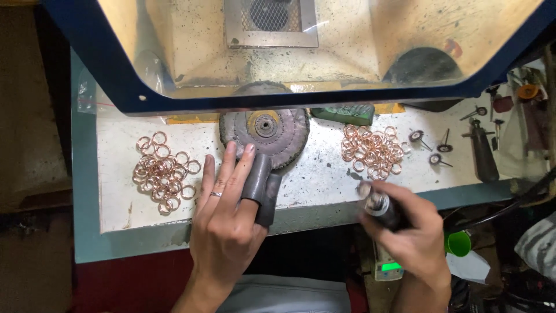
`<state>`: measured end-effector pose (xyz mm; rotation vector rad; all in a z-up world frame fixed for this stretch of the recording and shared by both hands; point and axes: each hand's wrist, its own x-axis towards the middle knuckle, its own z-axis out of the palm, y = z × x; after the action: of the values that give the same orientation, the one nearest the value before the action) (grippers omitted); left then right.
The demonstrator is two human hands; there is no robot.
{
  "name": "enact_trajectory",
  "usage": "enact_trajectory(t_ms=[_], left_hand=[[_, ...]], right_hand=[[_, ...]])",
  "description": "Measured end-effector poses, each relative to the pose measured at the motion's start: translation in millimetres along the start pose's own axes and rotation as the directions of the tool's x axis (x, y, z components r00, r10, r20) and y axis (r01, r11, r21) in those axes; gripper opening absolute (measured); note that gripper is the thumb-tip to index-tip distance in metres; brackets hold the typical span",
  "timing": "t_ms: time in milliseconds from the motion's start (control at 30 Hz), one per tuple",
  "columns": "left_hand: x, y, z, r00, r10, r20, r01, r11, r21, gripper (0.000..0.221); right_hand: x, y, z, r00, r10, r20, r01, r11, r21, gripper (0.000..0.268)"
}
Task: Polishing small metal rings using a handheld rotary tool at a jewelry workbench.
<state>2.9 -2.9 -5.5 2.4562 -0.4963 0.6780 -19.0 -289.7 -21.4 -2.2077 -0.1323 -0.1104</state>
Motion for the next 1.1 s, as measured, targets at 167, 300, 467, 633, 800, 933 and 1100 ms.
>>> enact_trajectory(t_ms=[167, 300, 467, 633, 800, 933, 1100], left_hand=[[-1, -1, -2, 1.0, 0.012, 0.016, -0.012, 1.0, -0.019, 0.014], [-5, -3, 1, 0.999, 0.005, 0.033, -0.005, 1.0, -0.003, 0.017], [-6, -5, -2, 0.999, 0.018, 0.046, -0.018, 1.0, -0.015, 0.013], [-3, -3, -4, 1.0, 0.026, 0.008, -0.026, 0.999, -0.03, 0.002], [-8, -4, -3, 1.0, 0.012, 0.026, -0.012, 1.0, -0.013, 0.01], [-6, -4, 0, 1.0, 0.011, 0.017, -0.011, 1.0, -0.005, 0.009], [-5, -4, -4, 0.999, 0.024, 0.028, -0.022, 0.998, -0.064, 0.035]], right_hand=[[39, -42, -6, 0.984, -0.146, -0.102, 0.106, 0.94, -0.324, 0.038], [56, -56, -7, 0.971, -0.239, 0.025, 0.227, 0.875, -0.427, 0.027], [56, -49, 1, 0.972, -0.226, 0.062, 0.223, 0.814, -0.536, 0.042], [49, -48, 8, 0.984, -0.177, 0.019, 0.148, 0.759, -0.635, 0.036], [44, -48, 13, 0.974, -0.226, -0.016, 0.146, 0.681, -0.718, 0.03], [47, -65, 21, 0.963, -0.267, 0.031, 0.232, 0.771, -0.593, 0.03], [50, -75, 51, 0.951, -0.291, 0.106, 0.309, 0.869, -0.386, 0.029]])
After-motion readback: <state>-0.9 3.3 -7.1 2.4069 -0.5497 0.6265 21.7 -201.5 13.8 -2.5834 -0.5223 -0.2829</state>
